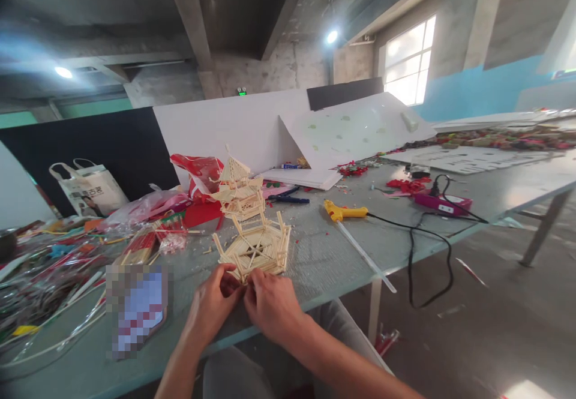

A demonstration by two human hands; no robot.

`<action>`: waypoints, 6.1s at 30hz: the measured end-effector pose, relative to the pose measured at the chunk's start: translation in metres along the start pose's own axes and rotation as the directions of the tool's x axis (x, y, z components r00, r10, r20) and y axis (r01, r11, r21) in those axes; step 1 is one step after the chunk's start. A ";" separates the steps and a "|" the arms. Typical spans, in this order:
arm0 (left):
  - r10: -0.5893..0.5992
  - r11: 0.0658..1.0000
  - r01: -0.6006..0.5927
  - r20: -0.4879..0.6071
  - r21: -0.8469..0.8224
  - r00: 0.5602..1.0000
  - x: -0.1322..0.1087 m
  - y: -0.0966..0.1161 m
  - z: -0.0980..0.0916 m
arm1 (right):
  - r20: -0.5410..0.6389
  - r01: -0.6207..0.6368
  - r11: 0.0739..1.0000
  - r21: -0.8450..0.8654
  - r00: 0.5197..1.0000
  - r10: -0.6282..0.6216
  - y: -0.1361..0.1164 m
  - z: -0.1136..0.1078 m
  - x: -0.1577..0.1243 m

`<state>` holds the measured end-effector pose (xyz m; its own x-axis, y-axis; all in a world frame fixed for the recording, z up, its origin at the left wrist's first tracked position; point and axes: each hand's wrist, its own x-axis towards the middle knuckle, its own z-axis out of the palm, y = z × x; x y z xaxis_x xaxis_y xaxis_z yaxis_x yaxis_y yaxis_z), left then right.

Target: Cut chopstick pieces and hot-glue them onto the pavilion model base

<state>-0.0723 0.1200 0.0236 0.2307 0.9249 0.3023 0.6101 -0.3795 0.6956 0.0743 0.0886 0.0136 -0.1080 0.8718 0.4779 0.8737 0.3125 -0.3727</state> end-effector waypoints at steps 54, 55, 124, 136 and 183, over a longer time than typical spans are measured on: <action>-0.031 0.998 0.036 0.100 -0.056 0.995 -0.006 0.011 -0.012 | 0.118 -0.051 0.998 0.048 0.992 0.045 -0.002 -0.011 0.007; -0.034 0.998 0.039 0.101 -0.055 0.994 -0.006 0.011 -0.012 | 0.123 -0.049 0.997 0.052 0.992 0.042 -0.002 -0.012 0.008; 0.137 0.989 -0.136 -0.028 0.058 0.990 0.018 -0.004 -0.009 | 0.034 -0.094 0.993 -0.076 0.995 0.097 -0.018 0.006 0.014; -0.089 0.996 0.089 0.041 0.010 0.995 -0.010 0.009 -0.014 | 0.052 -0.118 0.991 0.068 0.992 0.114 -0.007 -0.001 0.007; -0.055 0.749 0.196 -0.235 0.633 0.970 -0.024 0.026 0.033 | 0.203 -0.031 0.946 0.323 0.979 -0.037 0.006 -0.012 0.020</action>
<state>-0.0366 0.0888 0.0131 0.0122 0.9126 0.4086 0.9820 -0.0880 0.1673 0.0833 0.1040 0.0303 -0.2341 0.9179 0.3203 0.6767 0.3904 -0.6242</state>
